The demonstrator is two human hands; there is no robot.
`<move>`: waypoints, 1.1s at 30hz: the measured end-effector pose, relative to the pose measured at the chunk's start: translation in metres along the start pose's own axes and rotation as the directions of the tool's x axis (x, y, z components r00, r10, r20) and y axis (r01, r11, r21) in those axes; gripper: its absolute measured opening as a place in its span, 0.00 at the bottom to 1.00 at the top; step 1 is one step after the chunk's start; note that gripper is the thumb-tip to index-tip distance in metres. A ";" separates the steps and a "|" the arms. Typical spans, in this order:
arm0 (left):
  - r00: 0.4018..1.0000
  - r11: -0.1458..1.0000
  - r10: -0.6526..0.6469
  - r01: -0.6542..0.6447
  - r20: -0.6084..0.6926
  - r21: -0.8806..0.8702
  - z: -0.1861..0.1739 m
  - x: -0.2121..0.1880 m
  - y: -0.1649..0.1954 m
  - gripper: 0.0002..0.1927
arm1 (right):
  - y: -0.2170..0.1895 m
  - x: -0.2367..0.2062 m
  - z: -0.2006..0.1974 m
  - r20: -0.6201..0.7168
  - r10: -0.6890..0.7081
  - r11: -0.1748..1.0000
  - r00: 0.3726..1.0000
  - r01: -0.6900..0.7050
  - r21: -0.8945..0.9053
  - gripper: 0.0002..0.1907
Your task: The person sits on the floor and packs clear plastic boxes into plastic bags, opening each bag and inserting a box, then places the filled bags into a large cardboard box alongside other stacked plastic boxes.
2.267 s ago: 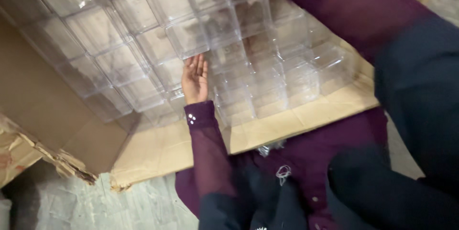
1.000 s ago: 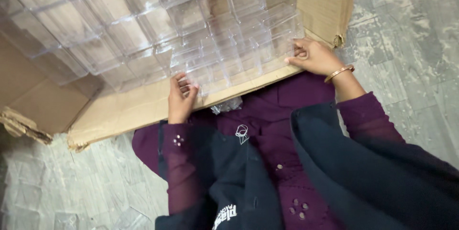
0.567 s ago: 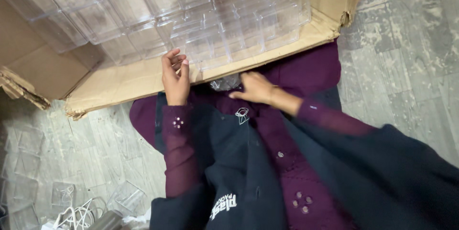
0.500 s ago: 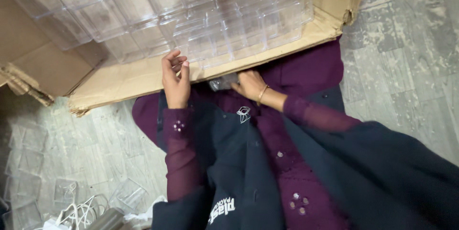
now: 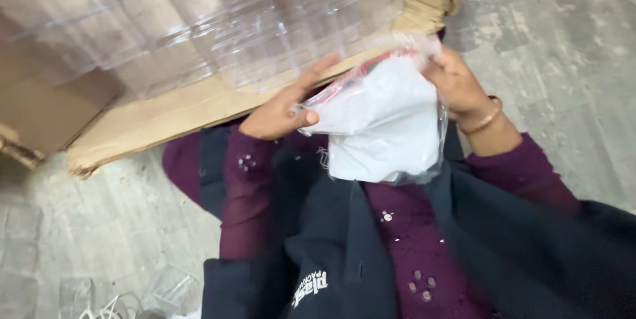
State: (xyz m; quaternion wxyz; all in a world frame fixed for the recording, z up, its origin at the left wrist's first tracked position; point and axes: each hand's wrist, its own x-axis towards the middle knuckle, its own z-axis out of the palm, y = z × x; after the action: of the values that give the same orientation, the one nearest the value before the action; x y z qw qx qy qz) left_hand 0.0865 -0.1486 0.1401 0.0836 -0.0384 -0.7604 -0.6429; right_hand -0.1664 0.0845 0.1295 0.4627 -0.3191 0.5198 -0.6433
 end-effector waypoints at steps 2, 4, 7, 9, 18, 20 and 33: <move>0.993 0.932 0.087 -0.055 0.074 -0.359 0.017 0.020 -0.017 0.57 | 0.003 0.001 -0.008 -0.001 -0.074 0.977 0.997 0.072 0.203 0.10; 0.988 0.643 0.152 -0.116 -0.022 -0.757 0.030 0.024 -0.037 0.59 | 0.012 0.004 -0.014 -0.064 -0.067 0.931 0.996 0.086 0.356 0.11; 0.987 0.742 -0.141 0.050 -0.083 -0.669 0.029 0.032 -0.069 0.63 | 0.033 0.012 -0.018 -0.176 0.053 0.878 0.983 0.038 0.477 0.16; 0.967 0.960 -0.176 0.128 -0.183 -0.250 0.041 0.033 -0.085 0.47 | 0.045 0.019 -0.018 -0.187 0.080 0.859 0.979 0.028 0.512 0.18; 0.924 0.934 -0.357 0.358 -0.139 -0.014 0.013 0.034 -0.059 0.19 | -0.028 0.025 -0.047 -0.141 -0.582 0.718 0.801 0.425 -0.551 0.10; 0.924 0.921 -0.380 0.382 -0.040 0.078 0.006 0.041 -0.047 0.19 | -0.045 0.032 -0.041 0.002 -0.428 0.653 0.904 0.311 -0.691 0.12; 0.908 0.876 -0.419 0.399 0.016 0.273 -0.004 0.030 -0.018 0.20 | -0.011 0.073 -0.022 0.331 0.340 0.864 0.880 -0.153 -0.479 0.15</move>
State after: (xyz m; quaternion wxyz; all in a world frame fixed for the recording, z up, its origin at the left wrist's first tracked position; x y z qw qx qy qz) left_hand 0.0545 -0.1568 0.1281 -0.0780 0.1106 -0.8324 -0.5373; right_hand -0.2161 0.0255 0.1295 0.5560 -0.4703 0.5813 -0.3629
